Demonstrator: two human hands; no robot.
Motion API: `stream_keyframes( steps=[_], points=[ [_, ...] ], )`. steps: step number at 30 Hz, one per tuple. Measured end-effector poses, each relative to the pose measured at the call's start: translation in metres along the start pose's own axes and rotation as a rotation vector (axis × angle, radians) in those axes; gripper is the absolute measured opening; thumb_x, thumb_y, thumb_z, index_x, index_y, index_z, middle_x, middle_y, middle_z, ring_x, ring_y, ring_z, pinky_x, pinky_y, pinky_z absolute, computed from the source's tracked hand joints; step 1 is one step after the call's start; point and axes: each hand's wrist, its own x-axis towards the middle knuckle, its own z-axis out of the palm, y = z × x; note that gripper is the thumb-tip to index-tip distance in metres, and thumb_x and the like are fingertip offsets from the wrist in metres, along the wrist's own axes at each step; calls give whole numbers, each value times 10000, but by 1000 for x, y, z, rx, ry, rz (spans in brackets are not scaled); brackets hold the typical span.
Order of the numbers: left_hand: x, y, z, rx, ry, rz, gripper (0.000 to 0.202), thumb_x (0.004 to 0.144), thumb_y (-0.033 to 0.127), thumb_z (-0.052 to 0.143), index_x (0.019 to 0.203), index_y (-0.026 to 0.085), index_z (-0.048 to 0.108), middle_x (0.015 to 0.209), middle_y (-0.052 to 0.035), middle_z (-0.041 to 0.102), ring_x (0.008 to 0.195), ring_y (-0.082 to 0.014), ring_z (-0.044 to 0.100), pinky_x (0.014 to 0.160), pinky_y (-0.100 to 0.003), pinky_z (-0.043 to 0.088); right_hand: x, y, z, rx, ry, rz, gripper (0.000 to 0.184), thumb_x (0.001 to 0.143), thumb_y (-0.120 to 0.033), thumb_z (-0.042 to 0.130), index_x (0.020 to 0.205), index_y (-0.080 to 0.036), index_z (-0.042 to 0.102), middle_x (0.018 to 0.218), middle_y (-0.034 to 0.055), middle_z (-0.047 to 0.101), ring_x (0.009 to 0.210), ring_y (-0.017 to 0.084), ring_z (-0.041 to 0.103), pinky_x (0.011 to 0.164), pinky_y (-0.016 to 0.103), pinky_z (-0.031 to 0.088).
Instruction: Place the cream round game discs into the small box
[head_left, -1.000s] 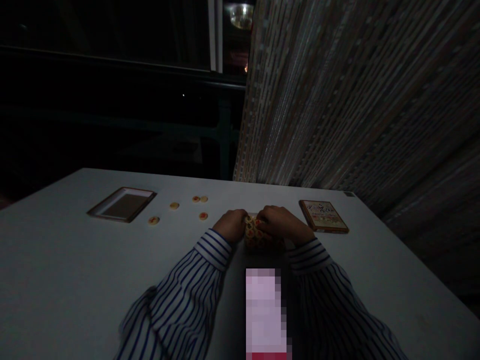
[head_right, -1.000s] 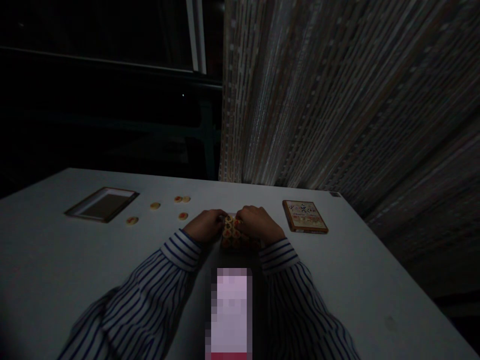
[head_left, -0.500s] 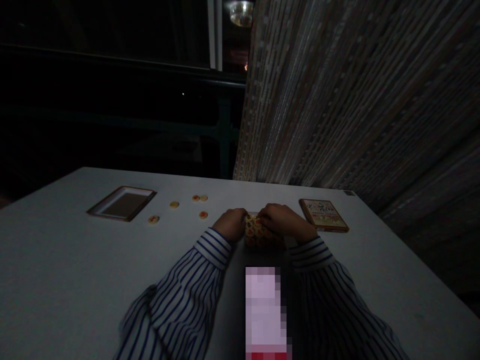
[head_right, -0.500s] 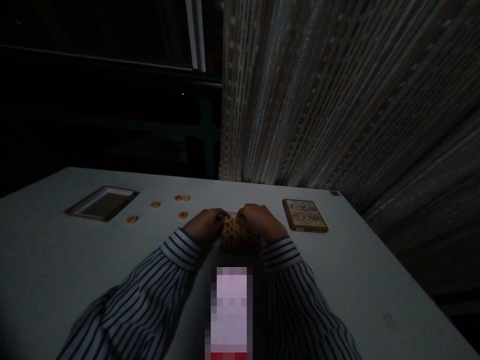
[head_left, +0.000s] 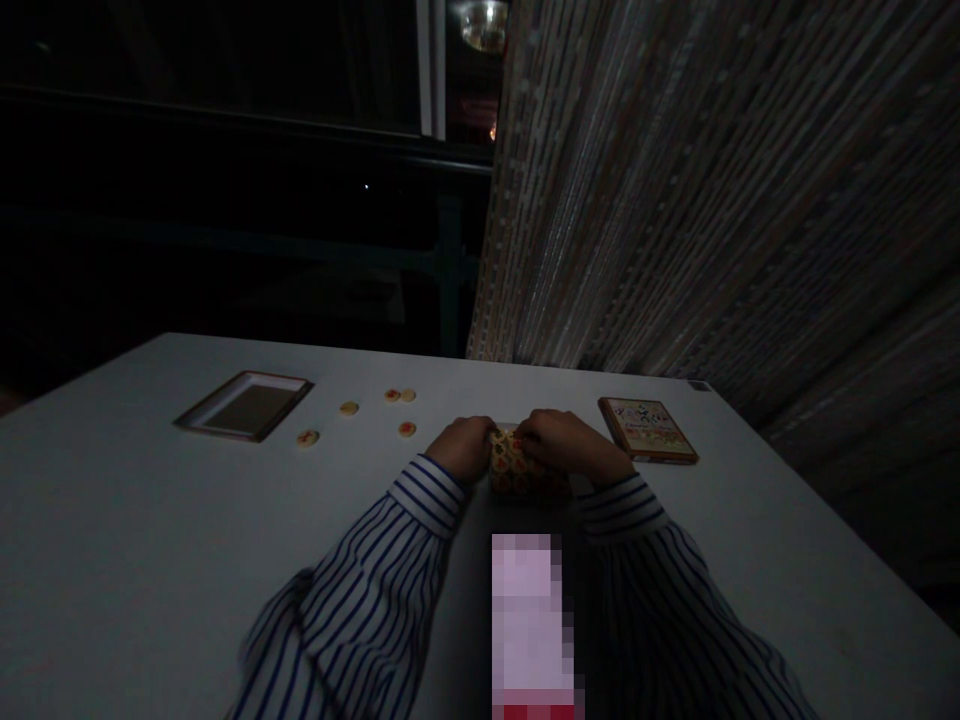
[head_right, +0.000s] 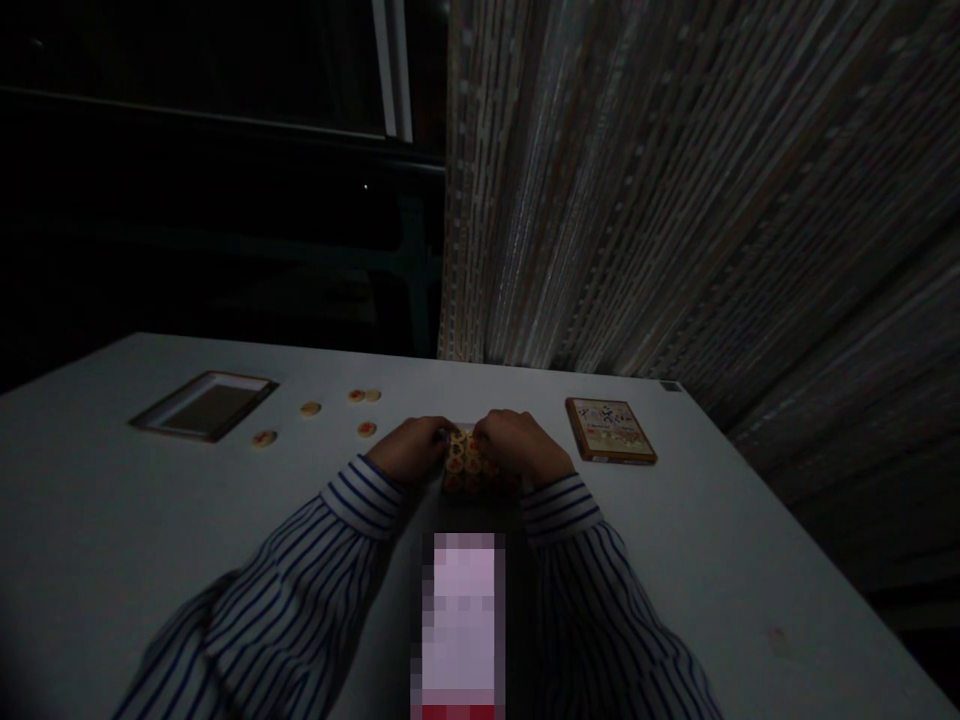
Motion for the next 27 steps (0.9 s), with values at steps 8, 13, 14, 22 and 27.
stream_keyframes(
  steps=[8, 13, 14, 22, 27],
  points=[
    [0, -1, 0, -1, 1, 6, 303, 764, 192, 431, 988, 169, 634, 981, -107, 673, 947, -217, 608, 798, -300, 452, -1, -2, -3, 2, -25, 10, 286, 806, -267, 435, 996, -206, 641, 999, 80, 640, 909, 198, 570, 722, 266, 384],
    [-1, 0, -1, 8, 0, 4, 304, 776, 191, 425, 997, 170, 633, 980, -107, 673, 955, -214, 606, 806, -300, 449, -1, -3, -3, -2, -24, 15, 270, 797, -254, 444, 972, -208, 645, 996, 81, 641, 897, 200, 574, 708, 268, 381],
    [-1, 0, -1, 2, -3, 4, 302, 776, 193, 429, 997, 170, 633, 981, -107, 673, 957, -211, 605, 810, -297, 447, 0, -3, -3, -2, -19, 10, 270, 794, -253, 446, 970, -208, 645, 992, 81, 642, 892, 200, 575, 703, 268, 380],
    [0, -1, -1, 0, -23, -1, 290, 777, 219, 448, 994, 169, 634, 968, -107, 675, 937, -211, 611, 795, -291, 451, -1, -4, -4, 14, -28, 8, 272, 787, -246, 444, 952, -203, 656, 965, 79, 650, 869, 200, 578, 684, 269, 379],
    [0, 0, -1, 16, -24, -4, 291, 776, 207, 454, 1006, 174, 629, 992, -99, 670, 960, -204, 603, 816, -280, 443, -2, -5, -6, -2, -34, 14, 275, 795, -251, 434, 953, -195, 652, 976, 83, 646, 869, 193, 576, 680, 257, 377]
  ],
)
